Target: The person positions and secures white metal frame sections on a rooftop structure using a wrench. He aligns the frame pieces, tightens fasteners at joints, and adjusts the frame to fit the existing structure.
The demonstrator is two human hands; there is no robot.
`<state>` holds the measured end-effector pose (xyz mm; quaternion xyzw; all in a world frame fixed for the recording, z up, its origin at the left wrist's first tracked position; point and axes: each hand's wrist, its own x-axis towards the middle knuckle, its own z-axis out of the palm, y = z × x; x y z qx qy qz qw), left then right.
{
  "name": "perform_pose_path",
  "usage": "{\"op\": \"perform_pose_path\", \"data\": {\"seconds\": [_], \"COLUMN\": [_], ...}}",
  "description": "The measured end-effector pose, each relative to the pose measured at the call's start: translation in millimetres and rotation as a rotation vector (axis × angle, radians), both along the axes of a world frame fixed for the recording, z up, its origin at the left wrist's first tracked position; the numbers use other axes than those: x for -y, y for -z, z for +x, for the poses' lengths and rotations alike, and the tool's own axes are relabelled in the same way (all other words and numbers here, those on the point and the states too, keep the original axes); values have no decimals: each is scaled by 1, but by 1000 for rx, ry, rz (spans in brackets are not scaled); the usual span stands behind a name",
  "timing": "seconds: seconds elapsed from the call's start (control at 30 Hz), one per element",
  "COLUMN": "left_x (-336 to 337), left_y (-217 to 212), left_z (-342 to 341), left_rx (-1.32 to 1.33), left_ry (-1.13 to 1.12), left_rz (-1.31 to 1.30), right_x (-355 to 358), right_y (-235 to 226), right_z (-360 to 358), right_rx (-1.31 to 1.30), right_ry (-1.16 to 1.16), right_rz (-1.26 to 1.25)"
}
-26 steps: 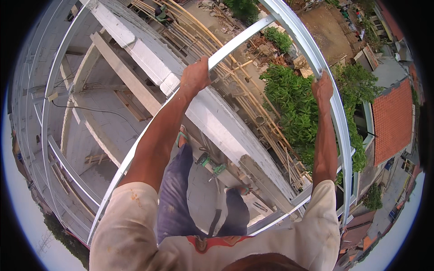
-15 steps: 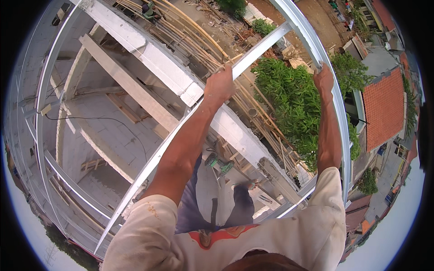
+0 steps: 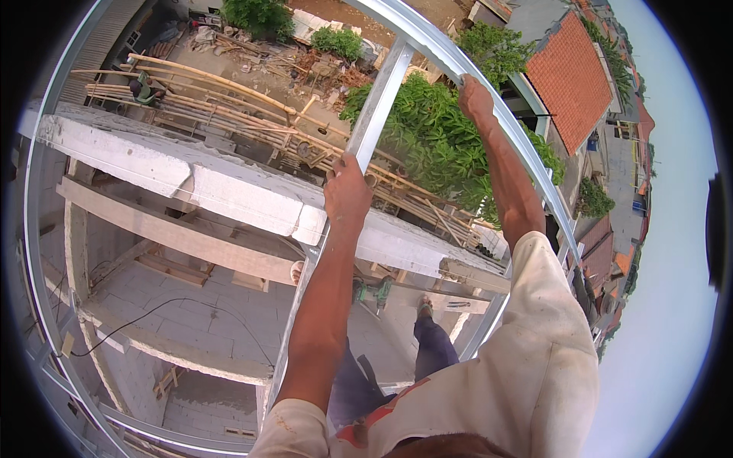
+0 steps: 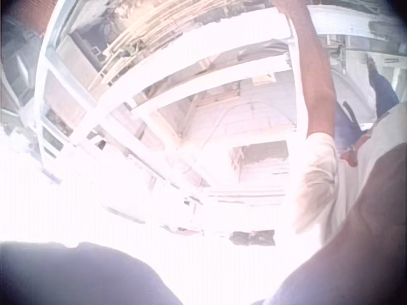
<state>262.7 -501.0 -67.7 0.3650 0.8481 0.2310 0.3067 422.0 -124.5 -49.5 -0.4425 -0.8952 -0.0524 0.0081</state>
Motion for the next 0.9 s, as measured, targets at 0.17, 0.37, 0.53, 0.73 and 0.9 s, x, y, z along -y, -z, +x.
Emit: {"op": "perform_pose_path", "data": {"seconds": [0.17, 0.37, 0.53, 0.73, 0.9], "left_x": [-14, -27, -28, -37, -29], "left_y": [-14, -28, -18, -10, 3], "left_z": [-3, -4, 7, 18, 18], "left_rx": [-44, 4, -12, -16, -60], "left_ry": [55, 43, 32, 69, 41], "left_rz": [-32, -42, -18, -83, -64], "right_x": [-5, 2, 7, -3, 17], "right_y": [-23, -63, -52, -14, -3], "right_z": [3, -12, -4, 8, 6], "right_rx": [-70, 24, 25, 83, 36], "right_ry": [21, 128, 72, 61, -1], "right_rz": [-43, -254, -169, -79, -242]}}
